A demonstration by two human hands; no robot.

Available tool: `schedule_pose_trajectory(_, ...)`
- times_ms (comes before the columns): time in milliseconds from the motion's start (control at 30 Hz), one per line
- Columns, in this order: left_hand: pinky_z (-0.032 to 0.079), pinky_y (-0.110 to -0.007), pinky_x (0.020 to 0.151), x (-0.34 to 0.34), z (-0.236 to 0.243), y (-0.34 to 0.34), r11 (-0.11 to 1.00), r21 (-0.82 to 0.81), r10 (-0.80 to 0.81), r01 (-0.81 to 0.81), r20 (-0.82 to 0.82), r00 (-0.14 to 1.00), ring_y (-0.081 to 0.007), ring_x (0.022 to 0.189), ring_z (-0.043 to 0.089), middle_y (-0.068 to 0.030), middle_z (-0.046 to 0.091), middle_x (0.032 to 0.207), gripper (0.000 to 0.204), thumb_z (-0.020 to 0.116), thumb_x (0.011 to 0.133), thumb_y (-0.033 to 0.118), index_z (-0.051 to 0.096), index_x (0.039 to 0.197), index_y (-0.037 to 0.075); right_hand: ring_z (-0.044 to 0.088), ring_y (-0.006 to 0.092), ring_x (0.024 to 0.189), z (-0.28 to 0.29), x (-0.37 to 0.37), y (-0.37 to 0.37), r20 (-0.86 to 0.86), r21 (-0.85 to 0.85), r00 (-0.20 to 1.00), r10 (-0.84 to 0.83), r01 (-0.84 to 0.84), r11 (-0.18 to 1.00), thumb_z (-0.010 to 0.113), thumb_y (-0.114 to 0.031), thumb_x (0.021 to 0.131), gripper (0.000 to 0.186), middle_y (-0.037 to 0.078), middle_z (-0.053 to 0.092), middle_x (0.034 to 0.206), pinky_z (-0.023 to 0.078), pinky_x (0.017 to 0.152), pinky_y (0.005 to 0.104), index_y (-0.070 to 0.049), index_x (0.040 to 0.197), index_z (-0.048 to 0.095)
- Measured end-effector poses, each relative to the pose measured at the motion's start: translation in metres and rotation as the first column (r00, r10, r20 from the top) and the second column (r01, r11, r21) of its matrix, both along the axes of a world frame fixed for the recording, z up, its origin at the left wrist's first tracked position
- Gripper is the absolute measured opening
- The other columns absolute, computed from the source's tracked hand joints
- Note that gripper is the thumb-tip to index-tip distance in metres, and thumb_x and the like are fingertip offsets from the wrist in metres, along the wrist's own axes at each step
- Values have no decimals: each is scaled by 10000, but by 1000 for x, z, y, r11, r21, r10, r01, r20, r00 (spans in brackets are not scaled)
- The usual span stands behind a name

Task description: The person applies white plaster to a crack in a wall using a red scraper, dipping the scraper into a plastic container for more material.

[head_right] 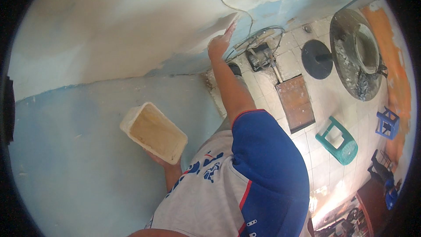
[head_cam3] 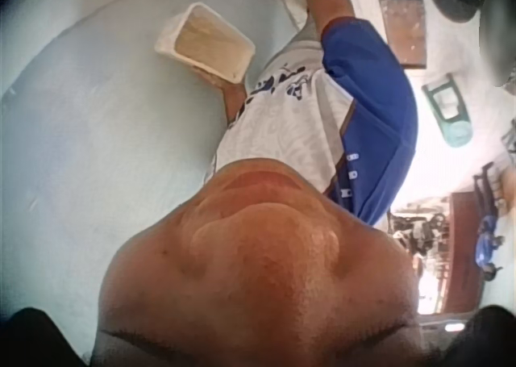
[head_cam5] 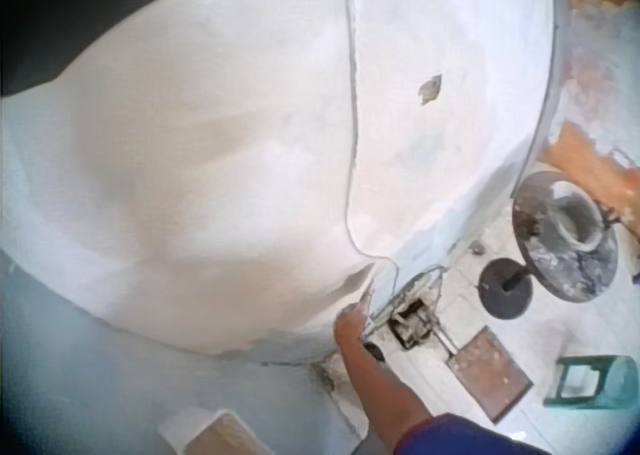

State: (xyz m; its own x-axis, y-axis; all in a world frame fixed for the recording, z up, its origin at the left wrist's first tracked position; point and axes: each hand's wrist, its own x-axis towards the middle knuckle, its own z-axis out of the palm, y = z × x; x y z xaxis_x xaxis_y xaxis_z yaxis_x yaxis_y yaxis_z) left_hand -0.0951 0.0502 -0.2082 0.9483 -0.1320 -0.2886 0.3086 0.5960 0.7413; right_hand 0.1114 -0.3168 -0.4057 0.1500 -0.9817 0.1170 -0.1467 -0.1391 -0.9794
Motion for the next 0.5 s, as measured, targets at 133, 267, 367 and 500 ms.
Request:
schedule_pose_trajectory(133, 413, -471, 1152, -1, -3, 1, 999, 27, 31, -31, -11, 999, -287, 1425, 443, -24, 379, 1611, 705, 278, 1041, 667, 302, 1604, 244, 413, 363, 1459, 8, 33, -3, 323, 99, 943, 80, -118, 988, 383, 120, 881, 787, 251, 329, 1625, 366, 1160, 388, -31, 1627, 180)
schedule_pose_trajectory(267, 397, -485, 1164, -8, 1, -2, 999, -47, -1, 1, -6, 1000, -295, 1433, 431, -27, 360, 1624, 710, 287, 1038, 670, 304, 1605, 244, 207, 367, 1556, 29, 13, 51, 322, -105, 923, 212, -188, 977, 357, 160, 822, 809, 252, 172, 1678, 284, 1242, 376, 83, 1595, 131)
schedule_pose_trajectory(367, 398, -486, 1162, -7, 5, -4, 997, -81, -8, 6, -22, 1000, -297, 1433, 430, -31, 364, 1622, 717, 292, 1035, 675, 303, 1606, 241, 206, 387, 1551, 27, -11, 61, -12, 27, 983, 186, -185, 982, 386, 126, 843, 816, 273, 177, 1669, 228, 1257, 416, 22, 1616, 143)
schedule_pose_trajectory(500, 398, -489, 1162, -9, -2, 2, 998, 58, -22, 20, 48, 999, -303, 1435, 428, -33, 363, 1622, 734, 304, 1027, 688, 300, 1607, 238, 290, 337, 1534, 8, -1, 12, 51, 10, 999, -13, 12, 1000, 357, 115, 881, 765, 269, 198, 1667, 282, 1235, 370, 50, 1609, 132)
